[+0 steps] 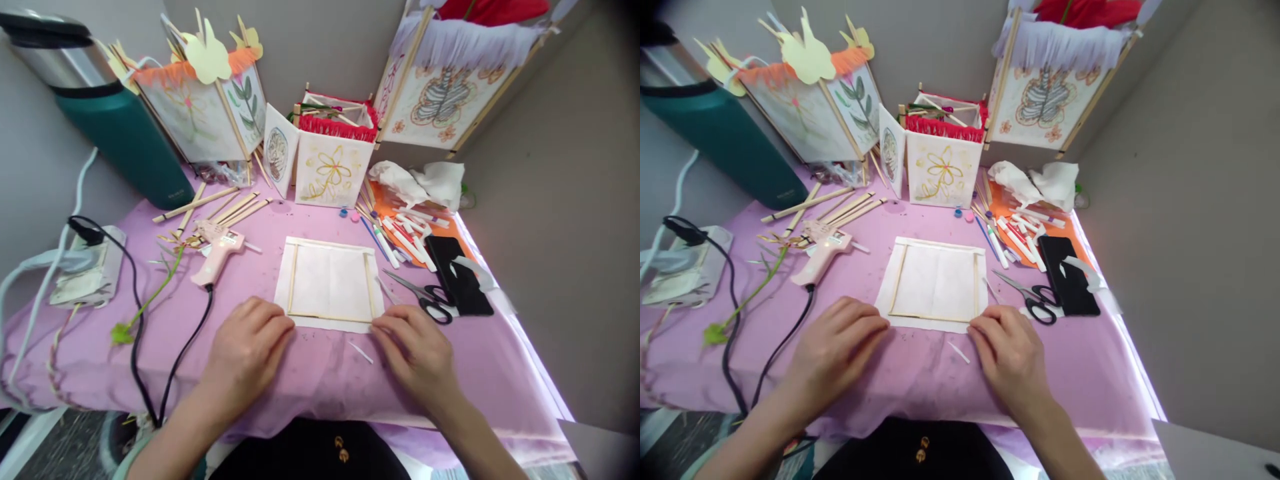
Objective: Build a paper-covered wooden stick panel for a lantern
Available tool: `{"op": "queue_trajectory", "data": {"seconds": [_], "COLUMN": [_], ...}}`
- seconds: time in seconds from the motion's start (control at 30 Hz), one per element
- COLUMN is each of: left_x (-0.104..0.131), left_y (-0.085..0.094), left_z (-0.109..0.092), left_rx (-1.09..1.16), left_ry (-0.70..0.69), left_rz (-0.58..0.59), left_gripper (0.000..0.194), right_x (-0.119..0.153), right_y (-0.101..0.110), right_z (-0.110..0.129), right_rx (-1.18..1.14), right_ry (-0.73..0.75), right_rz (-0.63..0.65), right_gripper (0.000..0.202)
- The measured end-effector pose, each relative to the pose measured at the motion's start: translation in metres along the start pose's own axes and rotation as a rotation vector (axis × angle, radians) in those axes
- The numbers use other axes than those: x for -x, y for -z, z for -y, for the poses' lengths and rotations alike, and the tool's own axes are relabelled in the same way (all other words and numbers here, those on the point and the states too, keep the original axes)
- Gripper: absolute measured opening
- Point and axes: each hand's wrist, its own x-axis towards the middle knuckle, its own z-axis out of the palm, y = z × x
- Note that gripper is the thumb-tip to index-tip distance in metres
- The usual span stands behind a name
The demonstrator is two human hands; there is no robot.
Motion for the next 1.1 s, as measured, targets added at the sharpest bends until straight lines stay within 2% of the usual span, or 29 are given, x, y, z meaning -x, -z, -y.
{"op": "queue_trajectory", "data": {"seconds": [0.1,0.2,0.37,0.6,0.83,1.1], "left_x": [-0.004,-0.008,-0.016,-0.033,-0.045,-0.049], "left_y": [-0.018,-0.025,-0.026,-0.028,-0.031,-0.032], "left_z": [-0.013,-0.020,-0.020,-0.018,-0.019,-0.019], "left_rx": [-0.071,-0.124,-0.085,-0.011,0.021,0.035], "left_ry": [-0.052,-0.068,-0.006,0.000,-0.024,-0.045], "left_rz": [0.036,0.047,0.048,0.201,0.279,0.321], "left_gripper": [0.012,0.012,0.011,0.014,0.013,0.012], "right_x": [0.004,0.002,-0.004,-0.005,-0.011,-0.009], "right_y": [-0.005,-0.013,-0.021,-0.022,-0.023,-0.022], "right_z": [0.011,0.019,0.019,0.017,0.021,0.020], "right_rx": [0.031,0.103,0.168,0.176,0.229,0.228], "right_ry": [0.045,0.113,0.193,0.194,0.290,0.231], "right_rz": [0.054,0.078,0.135,0.148,0.172,0.173], "right_gripper": [0.008,0.011,0.014,0.015,0.024,0.018]}}
